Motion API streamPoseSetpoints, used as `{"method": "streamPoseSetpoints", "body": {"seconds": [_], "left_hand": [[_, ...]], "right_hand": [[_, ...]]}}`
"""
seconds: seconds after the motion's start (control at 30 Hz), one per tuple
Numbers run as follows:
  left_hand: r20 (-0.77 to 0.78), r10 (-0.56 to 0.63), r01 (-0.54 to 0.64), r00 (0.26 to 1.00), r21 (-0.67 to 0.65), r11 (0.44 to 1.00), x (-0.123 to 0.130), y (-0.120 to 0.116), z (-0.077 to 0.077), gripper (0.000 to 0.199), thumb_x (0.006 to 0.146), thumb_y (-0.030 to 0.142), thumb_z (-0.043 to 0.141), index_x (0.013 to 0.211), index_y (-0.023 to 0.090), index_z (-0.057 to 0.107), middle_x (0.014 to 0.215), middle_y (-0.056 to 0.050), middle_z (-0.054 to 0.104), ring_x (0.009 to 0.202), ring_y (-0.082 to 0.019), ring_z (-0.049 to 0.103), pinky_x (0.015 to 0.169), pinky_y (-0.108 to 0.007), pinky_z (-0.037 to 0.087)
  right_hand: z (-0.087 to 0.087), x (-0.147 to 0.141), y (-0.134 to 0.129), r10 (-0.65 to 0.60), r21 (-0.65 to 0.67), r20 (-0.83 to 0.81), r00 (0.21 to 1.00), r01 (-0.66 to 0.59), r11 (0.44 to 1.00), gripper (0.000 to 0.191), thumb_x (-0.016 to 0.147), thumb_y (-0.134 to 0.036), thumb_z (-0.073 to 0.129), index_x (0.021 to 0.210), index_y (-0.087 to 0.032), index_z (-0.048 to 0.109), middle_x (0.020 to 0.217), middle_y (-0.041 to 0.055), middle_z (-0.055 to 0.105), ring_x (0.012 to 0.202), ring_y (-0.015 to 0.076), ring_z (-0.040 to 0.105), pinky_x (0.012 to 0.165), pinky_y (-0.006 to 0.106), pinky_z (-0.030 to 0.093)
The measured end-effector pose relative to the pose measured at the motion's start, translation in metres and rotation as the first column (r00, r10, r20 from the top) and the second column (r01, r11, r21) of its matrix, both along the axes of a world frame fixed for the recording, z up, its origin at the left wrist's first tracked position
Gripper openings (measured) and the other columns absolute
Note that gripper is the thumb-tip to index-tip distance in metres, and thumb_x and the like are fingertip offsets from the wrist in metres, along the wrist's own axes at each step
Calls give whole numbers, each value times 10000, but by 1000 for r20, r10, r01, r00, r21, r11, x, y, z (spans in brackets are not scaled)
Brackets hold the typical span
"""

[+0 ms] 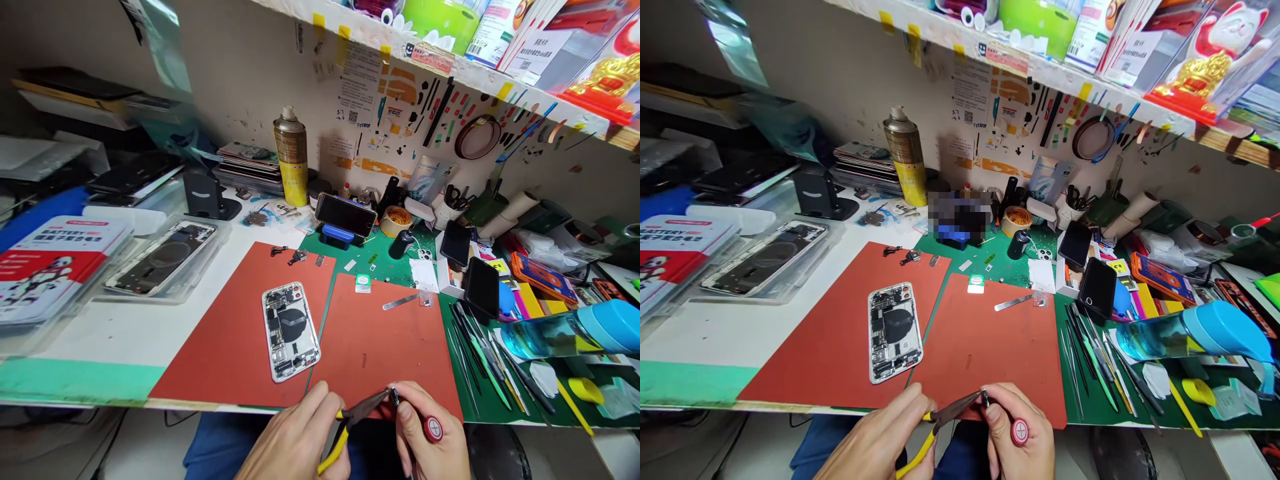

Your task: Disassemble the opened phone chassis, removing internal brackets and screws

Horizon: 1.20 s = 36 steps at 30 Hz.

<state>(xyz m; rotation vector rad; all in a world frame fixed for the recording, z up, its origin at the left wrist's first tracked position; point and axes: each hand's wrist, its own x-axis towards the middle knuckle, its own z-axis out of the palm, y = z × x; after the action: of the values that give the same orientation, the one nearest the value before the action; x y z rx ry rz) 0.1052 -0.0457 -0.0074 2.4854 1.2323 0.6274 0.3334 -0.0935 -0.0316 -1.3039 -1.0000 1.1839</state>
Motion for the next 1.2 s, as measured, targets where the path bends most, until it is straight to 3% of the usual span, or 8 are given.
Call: {"method": "streamPoseSetpoints", "body": {"seconds": [0.4, 0.7, 1.0, 1.2], "left_hand": [[-10, 4, -5, 1000, -109, 994, -4, -2, -4, 295, 737, 105, 533, 971, 271, 600, 920, -4, 685, 719, -176, 737, 643, -227, 582], [10, -18, 19, 1000, -120, 993, -3, -2, -4, 342, 741, 87, 537, 1017, 271, 618, 943, -5, 685, 746, -183, 753, 667, -227, 601], [41, -17, 23, 999, -133, 991, -6, -2, -2, 476, 722, 92, 542, 1143, 287, 649, 1016, -12, 716, 754, -181, 774, 678, -227, 621], [26, -13, 18, 1000, -168, 986, -6, 1, 0, 483, 737, 84, 547, 1160, 294, 650, 1041, -5, 718, 759, -172, 771, 718, -222, 628]], "right_hand": [[18, -7, 10, -45, 53, 58, 997, 42, 998, 203, 989, -398, 731, 1089, -290, 870, 960, 102, 775, 319, 58, 554, 323, 136, 363], [7, -9, 6, -119, 73, 168, 978, 108, 991, 362, 963, -530, 737, 1055, -207, 872, 965, 124, 788, 293, 56, 486, 281, 194, 378], [15, 6, 8, 1, 86, 255, 967, -24, 996, 220, 994, -368, 725, 1141, -285, 866, 1117, 123, 816, 354, 100, 612, 345, 210, 498], [19, 7, 10, -12, 119, 294, 956, -24, 993, 232, 971, -423, 754, 1110, -284, 877, 1075, 121, 832, 357, 116, 600, 328, 227, 518]]}}
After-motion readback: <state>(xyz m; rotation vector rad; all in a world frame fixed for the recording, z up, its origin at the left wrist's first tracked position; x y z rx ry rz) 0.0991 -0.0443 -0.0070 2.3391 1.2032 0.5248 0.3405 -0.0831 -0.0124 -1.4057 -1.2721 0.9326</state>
